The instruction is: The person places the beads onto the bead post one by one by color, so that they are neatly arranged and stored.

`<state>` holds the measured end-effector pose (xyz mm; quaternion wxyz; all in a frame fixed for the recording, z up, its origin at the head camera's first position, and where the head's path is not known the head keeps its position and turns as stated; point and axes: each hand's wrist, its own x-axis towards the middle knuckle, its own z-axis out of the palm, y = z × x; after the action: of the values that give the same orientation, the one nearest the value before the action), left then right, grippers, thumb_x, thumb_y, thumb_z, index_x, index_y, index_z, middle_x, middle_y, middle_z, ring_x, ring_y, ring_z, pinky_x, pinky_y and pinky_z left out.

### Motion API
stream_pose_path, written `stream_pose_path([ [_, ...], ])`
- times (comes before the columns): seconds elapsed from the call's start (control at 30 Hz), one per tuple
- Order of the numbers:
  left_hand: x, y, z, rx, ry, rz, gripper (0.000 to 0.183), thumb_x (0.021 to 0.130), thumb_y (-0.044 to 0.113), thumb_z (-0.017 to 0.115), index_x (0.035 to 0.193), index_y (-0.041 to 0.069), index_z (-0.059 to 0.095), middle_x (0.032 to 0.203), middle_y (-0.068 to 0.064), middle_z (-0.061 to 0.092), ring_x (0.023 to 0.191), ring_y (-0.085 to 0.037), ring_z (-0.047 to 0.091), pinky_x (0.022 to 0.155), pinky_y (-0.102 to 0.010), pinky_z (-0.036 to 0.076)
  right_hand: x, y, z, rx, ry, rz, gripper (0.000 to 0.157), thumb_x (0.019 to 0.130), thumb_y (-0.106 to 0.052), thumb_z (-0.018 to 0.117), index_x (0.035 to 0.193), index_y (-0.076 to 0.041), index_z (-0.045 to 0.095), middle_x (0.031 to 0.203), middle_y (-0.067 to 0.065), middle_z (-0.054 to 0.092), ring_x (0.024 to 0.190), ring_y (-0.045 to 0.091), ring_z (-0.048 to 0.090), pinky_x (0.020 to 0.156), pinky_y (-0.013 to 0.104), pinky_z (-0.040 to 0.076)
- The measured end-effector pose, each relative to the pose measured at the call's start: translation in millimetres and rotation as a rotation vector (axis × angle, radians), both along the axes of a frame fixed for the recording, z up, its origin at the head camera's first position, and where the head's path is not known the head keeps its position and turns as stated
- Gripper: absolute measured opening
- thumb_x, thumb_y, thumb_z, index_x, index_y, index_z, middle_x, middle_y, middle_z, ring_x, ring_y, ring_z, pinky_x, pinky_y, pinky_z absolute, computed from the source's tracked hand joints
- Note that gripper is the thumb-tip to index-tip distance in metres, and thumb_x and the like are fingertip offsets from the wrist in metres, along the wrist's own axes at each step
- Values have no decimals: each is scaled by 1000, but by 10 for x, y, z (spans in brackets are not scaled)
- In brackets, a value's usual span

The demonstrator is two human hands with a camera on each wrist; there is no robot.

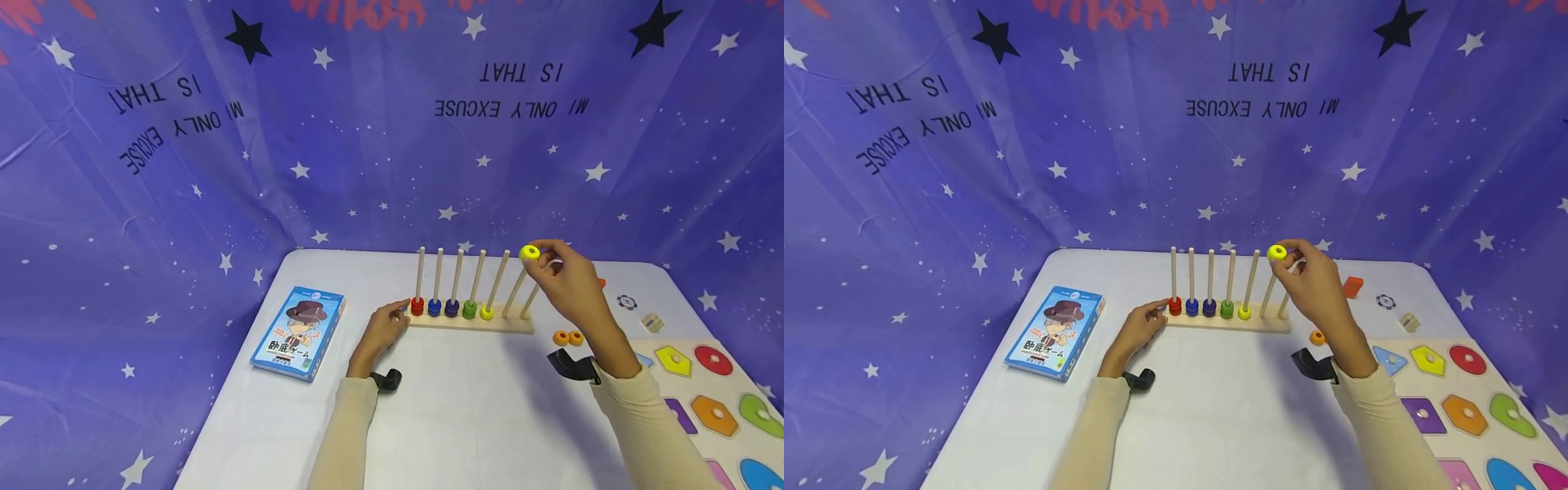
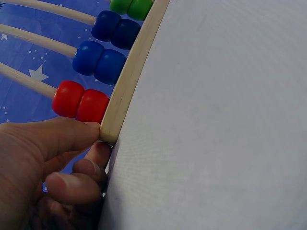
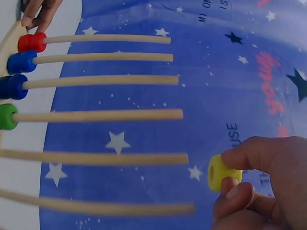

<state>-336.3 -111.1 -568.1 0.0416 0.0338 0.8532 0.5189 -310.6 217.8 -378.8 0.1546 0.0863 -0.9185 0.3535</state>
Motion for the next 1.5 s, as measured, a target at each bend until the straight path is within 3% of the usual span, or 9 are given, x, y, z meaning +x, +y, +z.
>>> stream_pose_path([
  [0.23,11,18,-34,10,29,-20,44,90,11,63,133,15,58,91,-3,59,42,-8,40,36,-21,37,-205,-166,-8,14,-21,36,38,92,-31,60,123,-10,59,95,8,58,78,22,54,56,32,42],
  [0.43,1,3,-21,-2,35,-13,44,90,11,63,133,15,58,90,-2,58,44,-7,40,37,-20,36,-248,-208,-21,25,-21,47,36,91,-26,61,123,-8,60,94,9,59,81,24,55,63,36,43],
  [0.7,14,-12,-24,-14,46,1,43,90,13,64,132,16,59,90,-2,59,40,-7,40,36,-21,37,-223,-190,-38,33,-9,60,42,91,-30,64,128,-10,57,90,5,57,76,22,53,61,34,43],
  [0.8,19,-8,-33,-10,37,-1,43,90,13,63,133,16,59,90,-2,59,40,-8,40,36,-22,38,-166,-109,-56,10,29,31,42,92,-32,62,129,-13,55,87,4,55,70,20,50,53,31,41],
  [0.97,9,-2,-11,-13,45,3,43,90,13,63,133,16,59,91,-3,59,44,-8,41,38,-22,38,-53,153,-138,-33,60,-95,40,95,-33,57,130,-14,55,87,2,55,61,17,49,44,28,37],
  [1.07,-3,0,8,-18,40,5,43,90,13,62,133,17,58,92,-2,60,45,-8,41,39,-22,37,-1,401,-334,-22,20,-180,41,95,-32,55,130,-10,54,88,5,55,62,17,48,48,29,37],
  [1.2,-6,4,15,-15,31,3,44,90,12,62,133,17,58,91,-2,59,45,-8,41,39,-22,37,86,799,-801,58,-79,-201,39,94,-23,57,126,-1,54,89,14,57,70,22,53,53,30,39],
  [1.37,-1,2,4,-17,31,-4,43,90,13,62,133,16,59,84,-2,58,44,-8,41,38,-22,37,204,1188,-1366,188,-263,-95,42,88,-8,58,127,6,51,91,23,58,76,32,55,57,35,44],
  [1.5,2,-3,-4,-21,33,-1,43,90,14,62,133,16,59,82,-3,56,48,-8,42,40,-22,37,242,1282,-1599,237,-389,-4,46,88,-10,59,130,4,47,90,20,57,75,29,52,58,35,44],
])
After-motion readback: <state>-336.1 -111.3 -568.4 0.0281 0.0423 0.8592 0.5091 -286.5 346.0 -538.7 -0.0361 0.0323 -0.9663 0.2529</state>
